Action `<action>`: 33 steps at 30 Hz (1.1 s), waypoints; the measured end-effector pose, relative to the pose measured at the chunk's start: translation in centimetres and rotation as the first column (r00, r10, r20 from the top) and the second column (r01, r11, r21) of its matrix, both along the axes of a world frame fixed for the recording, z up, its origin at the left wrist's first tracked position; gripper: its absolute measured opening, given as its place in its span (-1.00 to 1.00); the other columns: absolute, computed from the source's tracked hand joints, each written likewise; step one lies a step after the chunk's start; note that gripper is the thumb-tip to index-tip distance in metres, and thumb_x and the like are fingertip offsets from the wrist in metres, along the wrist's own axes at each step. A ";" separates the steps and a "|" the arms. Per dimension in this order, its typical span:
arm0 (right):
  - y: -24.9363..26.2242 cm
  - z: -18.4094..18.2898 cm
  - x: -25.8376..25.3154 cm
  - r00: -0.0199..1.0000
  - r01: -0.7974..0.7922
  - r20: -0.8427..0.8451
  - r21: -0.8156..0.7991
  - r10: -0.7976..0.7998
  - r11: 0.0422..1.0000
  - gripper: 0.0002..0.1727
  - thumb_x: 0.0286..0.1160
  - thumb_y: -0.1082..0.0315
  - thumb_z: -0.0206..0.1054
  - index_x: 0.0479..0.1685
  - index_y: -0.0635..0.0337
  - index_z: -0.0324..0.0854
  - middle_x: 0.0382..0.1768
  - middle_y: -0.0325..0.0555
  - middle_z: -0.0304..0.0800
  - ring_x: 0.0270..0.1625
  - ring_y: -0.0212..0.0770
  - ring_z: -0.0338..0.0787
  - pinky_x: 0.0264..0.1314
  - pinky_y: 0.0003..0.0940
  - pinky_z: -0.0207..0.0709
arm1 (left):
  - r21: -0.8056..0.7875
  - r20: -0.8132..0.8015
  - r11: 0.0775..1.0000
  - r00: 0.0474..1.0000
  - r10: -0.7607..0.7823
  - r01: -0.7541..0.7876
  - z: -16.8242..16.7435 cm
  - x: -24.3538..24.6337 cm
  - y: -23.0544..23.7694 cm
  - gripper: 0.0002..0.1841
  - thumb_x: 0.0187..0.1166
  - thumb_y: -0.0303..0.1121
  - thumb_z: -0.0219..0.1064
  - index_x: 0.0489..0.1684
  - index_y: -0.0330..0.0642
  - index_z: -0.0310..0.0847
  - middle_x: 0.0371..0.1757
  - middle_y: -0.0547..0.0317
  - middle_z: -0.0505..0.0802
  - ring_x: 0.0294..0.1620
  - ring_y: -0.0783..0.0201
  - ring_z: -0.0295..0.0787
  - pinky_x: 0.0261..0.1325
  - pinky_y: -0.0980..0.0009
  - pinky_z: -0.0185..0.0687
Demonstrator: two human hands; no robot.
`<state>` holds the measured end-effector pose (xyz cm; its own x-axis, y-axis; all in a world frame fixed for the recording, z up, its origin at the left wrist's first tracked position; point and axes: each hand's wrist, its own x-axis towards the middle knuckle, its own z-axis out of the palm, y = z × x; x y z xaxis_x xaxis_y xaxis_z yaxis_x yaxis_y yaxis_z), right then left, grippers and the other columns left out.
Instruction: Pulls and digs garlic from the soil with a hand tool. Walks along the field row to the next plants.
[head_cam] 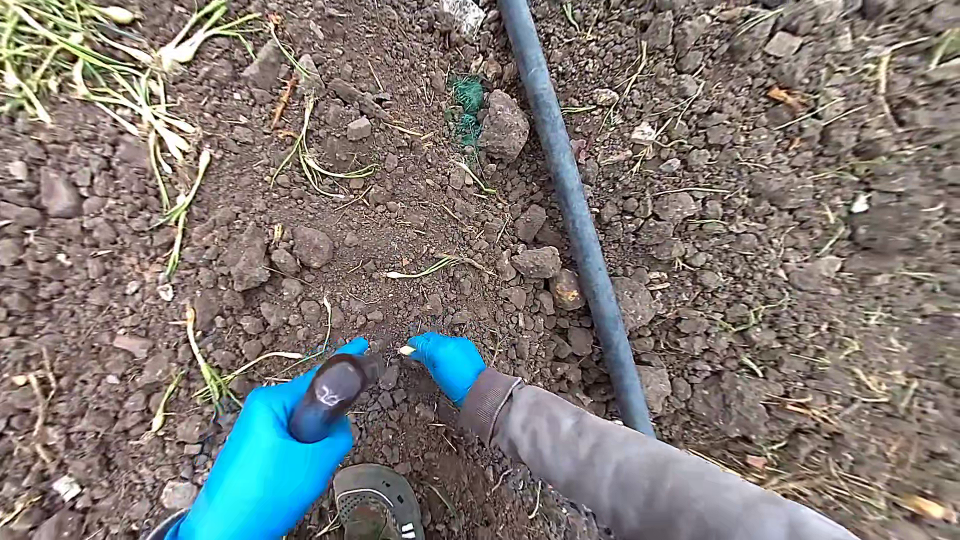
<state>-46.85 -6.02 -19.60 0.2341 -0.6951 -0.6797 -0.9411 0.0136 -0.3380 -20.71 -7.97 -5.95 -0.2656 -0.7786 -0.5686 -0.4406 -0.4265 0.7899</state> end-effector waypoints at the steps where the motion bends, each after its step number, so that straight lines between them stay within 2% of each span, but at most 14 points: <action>1: -0.5 0.5 0.3 1.000 -0.010 0.022 -0.006 0.010 1.000 -0.61 0.79 0.39 0.13 0.45 -0.01 0.71 0.21 0.05 0.83 0.16 0.10 0.87 0.18 0.12 0.72 | 0.040 0.108 0.999 0.993 -0.041 0.036 -1.4 -1.5 0.1 -0.62 0.19 -0.31 0.42 0.04 0.04 0.83 -0.53 0.49 0.73 -0.59 0.54 0.58 -0.49 0.44 0.54; 4: -2.0 1.8 2.7 0.995 -0.098 -0.012 0.035 0.098 0.995 -0.61 0.72 0.45 0.15 0.41 0.01 0.68 0.20 0.03 0.81 0.14 0.10 0.87 0.14 0.11 0.73 | 0.197 0.089 0.980 0.995 -0.054 0.035 -7.6 -3.0 2.0 -0.43 0.28 -0.34 0.40 0.42 0.08 0.73 -0.32 0.34 0.81 -0.39 0.44 0.67 -0.22 0.31 0.63; 6: -1.8 0.6 5.0 0.990 -0.133 -0.038 0.064 0.135 0.989 -0.73 0.72 0.34 0.20 0.24 0.08 0.72 0.09 0.05 0.83 0.09 0.12 0.87 0.08 0.13 0.72 | 0.196 0.055 0.978 0.997 0.058 -0.068 -8.2 -2.3 3.5 -0.51 0.21 -0.34 0.41 0.24 0.00 0.79 -0.40 0.39 0.77 -0.45 0.48 0.63 -0.28 0.38 0.60; 9: -0.7 -1.9 7.8 0.983 -0.173 -0.040 0.142 0.180 0.975 -0.73 0.69 0.37 0.19 0.16 0.22 0.73 0.13 0.17 0.81 0.20 0.20 0.82 0.19 0.19 0.66 | 0.071 -0.007 0.977 0.980 0.200 -0.199 -4.2 0.2 5.4 -0.64 0.12 -0.42 0.40 -0.04 -0.12 0.84 -0.40 0.50 0.80 -0.46 0.64 0.64 -0.31 0.56 0.62; 11: -0.4 -2.5 8.2 0.975 -0.208 -0.042 0.166 0.218 0.964 -0.71 0.74 0.34 0.14 0.15 0.25 0.73 0.18 0.19 0.78 0.25 0.20 0.80 0.26 0.16 0.65 | -0.032 -0.132 0.977 0.970 0.203 -0.209 -0.6 2.4 6.4 -0.55 0.23 -0.57 0.39 0.20 -0.33 0.76 0.11 0.23 0.92 -0.02 0.58 0.82 0.17 0.53 0.74; 13: -0.2 -2.1 7.3 0.970 -0.241 -0.008 0.111 0.243 0.964 -0.56 0.84 0.10 0.05 0.05 0.21 0.78 0.17 0.10 0.80 0.30 0.11 0.77 0.32 0.10 0.59 | -0.075 -0.137 0.974 0.969 0.204 -0.216 1.1 4.0 7.8 -0.52 0.34 -0.52 0.34 0.31 -0.45 0.67 0.28 -0.02 0.85 0.12 0.46 0.80 0.34 0.41 0.66; 15: -1.0 -1.9 7.2 0.984 -0.168 0.035 -0.156 0.176 0.973 -0.50 0.74 -0.03 0.10 -0.12 0.17 0.82 0.01 0.03 0.83 0.19 0.07 0.80 0.20 0.05 0.64 | -0.040 -0.044 0.961 0.962 0.271 -0.273 0.7 4.7 8.7 -0.54 0.35 -0.52 0.37 0.28 -0.44 0.70 0.16 0.08 0.90 0.00 0.55 0.81 0.20 0.51 0.70; 17: -3.1 -1.7 9.0 0.999 -0.004 0.042 -0.321 0.019 0.947 -0.49 0.65 -0.12 0.22 0.05 0.14 0.84 0.07 0.04 0.84 0.21 0.08 0.81 0.14 0.05 0.70 | 0.046 0.001 0.912 0.913 0.407 -0.407 -2.2 5.0 10.5 -0.75 0.26 -0.54 0.40 -0.08 -0.31 0.75 -0.39 0.37 0.82 -0.48 0.61 0.66 -0.32 0.57 0.66; 20: -7.8 -1.5 13.1 0.981 0.181 -0.041 -0.129 -0.187 0.975 -0.46 0.61 -0.13 0.35 0.27 0.12 0.75 0.34 0.08 0.68 0.45 0.12 0.66 0.33 0.10 0.62 | 0.170 -0.079 0.772 0.772 0.631 -0.613 -4.7 6.9 12.3 -0.86 0.22 -0.51 0.41 -0.33 -0.09 0.64 -0.72 0.46 0.62 -0.80 0.49 0.42 -0.71 0.48 0.39; 22: -9.0 -2.2 14.1 0.982 0.181 -0.018 -0.154 -0.186 0.971 -0.69 0.63 0.14 0.35 0.12 0.14 0.80 0.30 0.07 0.71 0.41 0.11 0.68 0.36 0.08 0.61 | 0.170 -0.176 0.751 0.731 0.660 -0.637 -3.5 8.9 12.6 -0.83 0.27 -0.47 0.46 -0.27 -0.04 0.61 -0.69 0.47 0.63 -0.78 0.48 0.43 -0.69 0.49 0.42; 25: -7.1 -2.6 12.1 0.990 0.087 0.133 -0.373 -0.039 0.924 -0.76 0.72 0.27 0.29 0.08 0.14 0.82 0.12 0.09 0.86 0.26 0.13 0.82 0.34 0.09 0.65 | -0.025 -0.244 0.851 0.828 0.504 -0.525 0.4 11.0 11.4 -0.86 0.41 -0.27 0.50 -0.28 0.10 0.60 -0.63 0.58 0.60 -0.67 0.55 0.48 -0.56 0.51 0.46; 28: -4.5 -1.9 9.1 0.971 -0.032 0.187 -0.523 0.151 0.852 -0.79 0.63 0.37 0.35 0.06 0.07 0.88 -0.11 0.05 0.92 0.01 0.09 0.91 0.11 0.07 0.76 | -0.124 -0.140 0.953 0.956 0.259 -0.276 3.0 9.9 7.2 -0.56 0.36 -0.38 0.43 0.29 -0.12 0.73 -0.30 0.40 0.84 -0.41 0.55 0.66 -0.24 0.50 0.66; 30: -3.3 -0.9 7.9 0.942 -0.102 0.205 -0.581 0.266 0.807 -0.76 0.47 0.50 0.40 -0.04 0.05 0.92 -0.17 0.03 0.88 -0.09 0.08 0.88 -0.03 0.02 0.77 | -0.004 0.079 0.987 0.984 0.158 -0.158 -0.2 6.7 5.4 -0.35 0.17 -0.32 0.41 0.45 0.17 0.72 -0.29 0.51 0.86 -0.42 0.64 0.66 -0.31 0.52 0.64; 33: -2.1 0.2 8.8 0.900 -0.253 0.174 -0.540 0.401 0.802 -0.80 0.39 0.47 0.45 -0.12 0.02 0.92 -0.18 -0.04 0.88 -0.10 0.01 0.87 -0.03 -0.04 0.77 | 0.161 0.130 0.962 0.971 0.202 -0.222 -6.5 4.1 6.8 -0.42 0.18 -0.31 0.39 0.35 0.14 0.77 -0.43 0.43 0.77 -0.46 0.51 0.62 -0.31 0.38 0.58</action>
<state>-38.08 -8.09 -19.35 0.6286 -0.7644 -0.1434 -0.7296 -0.5158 -0.4490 -16.59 -1.15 -12.47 -0.0323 -0.6973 -0.7160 -0.4059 -0.6455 0.6470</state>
